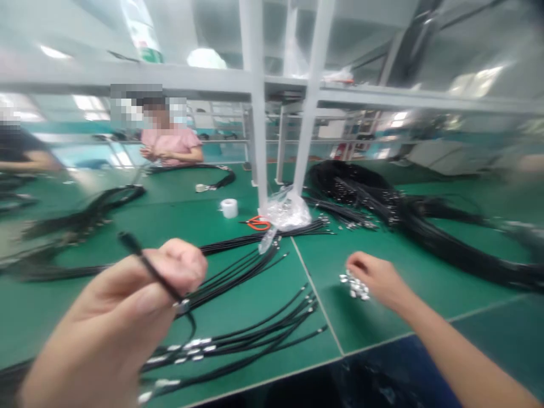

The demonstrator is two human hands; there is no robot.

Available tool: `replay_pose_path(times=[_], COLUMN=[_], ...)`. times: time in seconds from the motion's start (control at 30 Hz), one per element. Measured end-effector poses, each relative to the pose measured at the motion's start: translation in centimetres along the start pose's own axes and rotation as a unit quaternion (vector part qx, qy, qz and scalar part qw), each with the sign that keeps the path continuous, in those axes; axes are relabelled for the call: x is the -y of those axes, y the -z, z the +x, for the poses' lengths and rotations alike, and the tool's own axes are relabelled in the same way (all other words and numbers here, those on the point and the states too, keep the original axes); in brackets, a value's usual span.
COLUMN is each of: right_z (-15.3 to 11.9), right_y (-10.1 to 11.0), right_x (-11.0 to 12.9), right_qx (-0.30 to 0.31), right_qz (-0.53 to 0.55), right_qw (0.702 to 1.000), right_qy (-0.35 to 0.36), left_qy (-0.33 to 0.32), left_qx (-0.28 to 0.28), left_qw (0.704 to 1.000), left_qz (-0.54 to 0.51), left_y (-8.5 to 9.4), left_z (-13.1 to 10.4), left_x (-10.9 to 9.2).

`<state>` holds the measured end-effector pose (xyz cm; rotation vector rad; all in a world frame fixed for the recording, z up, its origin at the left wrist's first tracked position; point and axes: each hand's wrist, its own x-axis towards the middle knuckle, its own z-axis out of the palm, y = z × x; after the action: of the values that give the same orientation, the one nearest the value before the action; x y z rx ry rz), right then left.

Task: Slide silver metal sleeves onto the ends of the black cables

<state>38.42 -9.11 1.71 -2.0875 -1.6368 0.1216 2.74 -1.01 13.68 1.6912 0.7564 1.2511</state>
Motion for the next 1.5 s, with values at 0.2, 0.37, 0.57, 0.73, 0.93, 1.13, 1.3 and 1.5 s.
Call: replay_pose_path(times=[0.2,0.37,0.57,0.73,0.93,1.13,1.3,1.5], right_z=[-0.8,-1.8,-3.1,-3.7,-4.3,-4.3,-4.4,-4.5], right_y=[0.0,0.0,0.6,0.7,0.6,0.5,0.5,0.9], right_x=[2.5,7.3,10.6,11.3,11.6,11.9,11.9,13.1], right_qx=[-0.030,-0.039,0.023,0.047,0.052,0.039,0.041,0.101], right_qz=[0.266,0.460,0.681,0.742,0.746,0.706,0.630,0.531], right_qw=[0.960,0.884,0.728,0.665,0.661,0.705,0.774,0.841], right_qy=[-0.086,-0.071,-0.070,-0.068,-0.063,-0.058,-0.041,-0.029], left_qy=[0.036,-0.009,-0.045,0.003,-0.023,-0.034,-0.036,0.013], left_qx=[0.084,0.194,0.165,0.246,0.285,0.306,0.312,0.311], left_qw=[0.989,0.979,0.963,0.944,0.914,0.900,0.885,0.915], left_qz=[0.120,0.056,0.209,0.222,0.286,0.308,0.344,0.256], left_y=[-0.2,-1.3,-3.3,-6.1,-7.3,-7.2,-7.2,-7.4], left_z=[1.1,0.4,-0.3,-1.4,-2.2,-2.1,-2.2,-2.0], left_x=[-2.5,-3.0,-1.9,-0.1,1.7,1.7,1.3,1.4])
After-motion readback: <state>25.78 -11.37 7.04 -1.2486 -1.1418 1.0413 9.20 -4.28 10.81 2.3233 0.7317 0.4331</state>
